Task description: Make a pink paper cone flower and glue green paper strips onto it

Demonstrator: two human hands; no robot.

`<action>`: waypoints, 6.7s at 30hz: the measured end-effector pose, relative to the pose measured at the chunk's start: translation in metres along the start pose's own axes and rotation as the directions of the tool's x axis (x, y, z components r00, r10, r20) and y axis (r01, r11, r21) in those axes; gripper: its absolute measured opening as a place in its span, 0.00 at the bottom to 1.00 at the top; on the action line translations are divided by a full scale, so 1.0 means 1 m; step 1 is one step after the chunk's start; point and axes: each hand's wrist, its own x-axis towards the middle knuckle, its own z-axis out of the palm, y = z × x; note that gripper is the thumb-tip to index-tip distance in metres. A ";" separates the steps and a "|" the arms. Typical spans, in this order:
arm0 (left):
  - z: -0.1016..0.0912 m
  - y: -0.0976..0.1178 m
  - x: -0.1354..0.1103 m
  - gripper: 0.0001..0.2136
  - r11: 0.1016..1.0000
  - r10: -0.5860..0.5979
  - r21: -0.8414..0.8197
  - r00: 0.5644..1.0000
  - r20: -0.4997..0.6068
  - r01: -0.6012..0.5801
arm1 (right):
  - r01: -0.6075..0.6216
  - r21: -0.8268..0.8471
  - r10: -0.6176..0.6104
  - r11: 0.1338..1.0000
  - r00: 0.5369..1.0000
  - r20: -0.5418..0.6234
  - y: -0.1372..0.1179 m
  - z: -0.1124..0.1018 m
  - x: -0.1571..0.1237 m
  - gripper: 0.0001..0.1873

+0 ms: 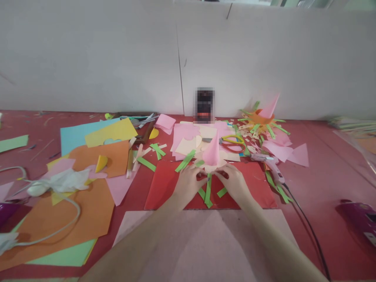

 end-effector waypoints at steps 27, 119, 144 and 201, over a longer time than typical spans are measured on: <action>-0.001 0.003 0.000 0.10 0.997 0.075 -0.006 0.986 0.151 -0.075 | -0.018 0.018 0.017 1.000 0.999 0.047 -0.002 -0.004 0.002 0.07; -0.025 0.001 0.004 0.02 0.927 0.071 -0.372 0.951 0.301 0.048 | -0.088 0.270 -0.053 0.959 0.879 0.474 -0.015 -0.029 -0.006 0.06; -0.010 0.002 0.009 0.05 0.965 -0.030 -0.263 0.999 -0.031 0.021 | -0.034 0.103 0.039 0.994 0.998 -0.052 0.006 -0.014 0.007 0.11; 0.013 0.013 0.014 0.04 0.995 -0.103 0.007 0.989 -0.103 0.104 | -0.052 0.006 0.052 0.999 0.998 0.018 0.010 -0.004 0.007 0.11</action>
